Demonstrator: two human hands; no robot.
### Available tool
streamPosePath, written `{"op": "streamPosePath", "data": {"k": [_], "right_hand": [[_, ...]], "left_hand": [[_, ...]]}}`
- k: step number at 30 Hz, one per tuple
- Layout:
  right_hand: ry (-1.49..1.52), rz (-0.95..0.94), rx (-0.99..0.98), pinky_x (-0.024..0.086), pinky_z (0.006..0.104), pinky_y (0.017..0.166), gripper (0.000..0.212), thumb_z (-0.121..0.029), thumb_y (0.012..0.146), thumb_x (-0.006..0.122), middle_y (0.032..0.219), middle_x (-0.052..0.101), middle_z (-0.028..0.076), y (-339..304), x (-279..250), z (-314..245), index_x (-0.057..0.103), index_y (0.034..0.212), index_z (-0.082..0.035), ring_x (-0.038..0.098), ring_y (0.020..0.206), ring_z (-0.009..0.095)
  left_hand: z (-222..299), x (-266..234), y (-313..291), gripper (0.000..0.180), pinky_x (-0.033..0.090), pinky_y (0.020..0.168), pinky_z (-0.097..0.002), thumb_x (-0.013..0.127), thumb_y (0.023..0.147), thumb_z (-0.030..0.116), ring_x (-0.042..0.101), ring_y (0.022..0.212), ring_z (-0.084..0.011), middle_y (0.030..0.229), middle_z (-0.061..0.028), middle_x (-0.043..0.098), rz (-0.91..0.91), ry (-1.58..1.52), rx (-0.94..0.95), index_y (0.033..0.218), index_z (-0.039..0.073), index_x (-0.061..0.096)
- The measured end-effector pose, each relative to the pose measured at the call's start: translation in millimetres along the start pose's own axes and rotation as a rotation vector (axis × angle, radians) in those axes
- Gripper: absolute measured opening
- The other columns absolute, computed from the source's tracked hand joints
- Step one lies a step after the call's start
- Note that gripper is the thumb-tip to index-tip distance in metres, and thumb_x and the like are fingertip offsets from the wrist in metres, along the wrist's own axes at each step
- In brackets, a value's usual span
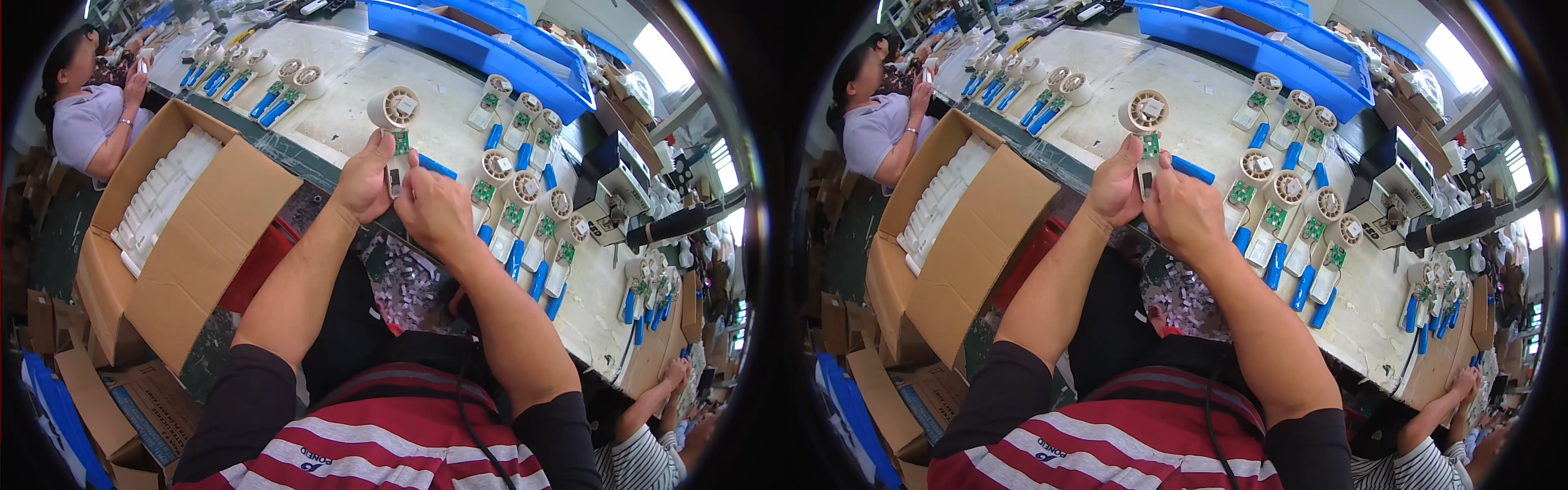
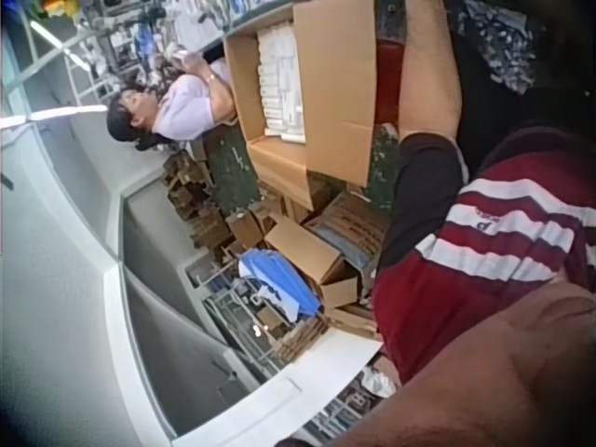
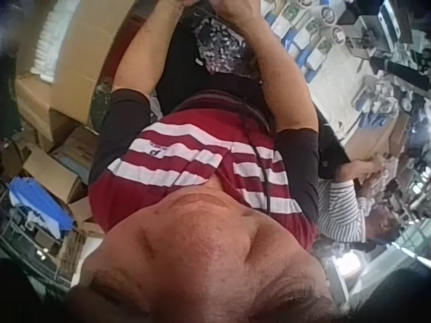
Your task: Assemble internal circuit boards, batteries, and housing for handheld portable fans.
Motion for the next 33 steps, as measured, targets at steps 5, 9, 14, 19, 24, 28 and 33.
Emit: {"op": "streamPosePath", "data": {"k": [5,9,14,19,24,28,33], "right_hand": [[-0.043,-0.583,0.018,0.056,0.0538,0.07,0.024,-0.026,0.091,0.065,0.075,0.07,0.019,-37.1,-5.1,-26.1,0.067,0.084,-0.004,0.07,0.073,0.041],[-0.093,-0.216,0.108,0.058,0.0515,0.08,0.019,-0.02,0.091,0.065,0.09,0.072,0.02,-10.5,-28.3,-3.6,0.069,0.081,-0.004,0.071,0.086,0.041],[-0.271,-0.203,0.234,0.058,0.0486,0.087,0.015,-0.012,0.089,0.063,0.105,0.072,0.024,14.8,-17.8,32.7,0.069,0.083,0.0,0.071,0.098,0.041],[-0.2,-0.545,0.386,0.057,0.0486,0.091,0.027,-0.012,0.086,0.062,0.104,0.072,0.026,8.3,-12.3,31.4,0.068,0.106,0.005,0.071,0.102,0.043],[0.043,-0.396,0.384,0.057,0.0493,0.087,0.028,-0.016,0.085,0.067,0.101,0.072,0.027,-12.2,-43.5,4.2,0.067,0.104,0.004,0.071,0.097,0.044],[0.423,-0.302,0.413,0.055,0.0493,0.084,0.03,-0.015,0.083,0.074,0.096,0.072,0.025,-21.7,-51.5,-20.7,0.066,0.105,0.002,0.071,0.092,0.043],[0.447,-0.136,0.36,0.054,0.0503,0.083,0.03,-0.016,0.085,0.074,0.094,0.071,0.024,-21.4,-64.6,-30.9,0.068,0.11,0.001,0.07,0.091,0.043]], "left_hand": [[-1.7,-9.6,0.4,0.048,0.053,0.091,-0.0381,0.055,0.109,0.049,0.062,0.097,-0.0199,0.104,-0.0086,0.064,0.027,0.03,-0.084,0.136,0.009,0.054],[0.7,2.5,-1.2,0.056,0.049,0.083,-0.0378,0.05,0.11,0.05,0.057,0.088,-0.0204,0.1,-0.0085,0.063,-0.065,-0.053,-0.105,0.142,0.005,0.052],[2.8,9.7,-12.7,0.057,0.049,0.084,-0.0375,0.049,0.11,0.049,0.057,0.088,-0.02,0.099,-0.0083,0.063,-0.161,-0.062,-0.194,0.146,0.005,0.05],[31.6,3.8,-25.9,0.048,0.054,0.086,-0.0354,0.056,0.11,0.04,0.063,0.092,-0.0185,0.106,-0.0089,0.067,0.001,0.298,-0.113,0.143,0.006,0.054],[48.3,21.6,-34.3,0.046,0.055,0.087,-0.0364,0.058,0.109,0.039,0.064,0.094,-0.0194,0.108,-0.0096,0.067,-0.041,0.278,0.008,0.141,0.006,0.055],[43.9,49.4,-38.3,0.05,0.053,0.091,-0.0366,0.059,0.108,0.041,0.061,0.097,-0.0202,0.107,-0.0104,0.062,-0.134,0.158,0.113,0.144,0.006,0.052],[33.2,69.5,-45.2,0.054,0.05,0.093,-0.036,0.058,0.108,0.043,0.058,0.101,-0.0207,0.106,-0.01,0.06,-0.069,0.078,0.129,0.146,0.006,0.049]]}}
Point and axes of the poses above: each hand's wrist, its own y-axis towards the middle knuckle, its own x-axis out of the palm, z = x × y, the point moved 8 cm from there along y, towards the middle knuckle
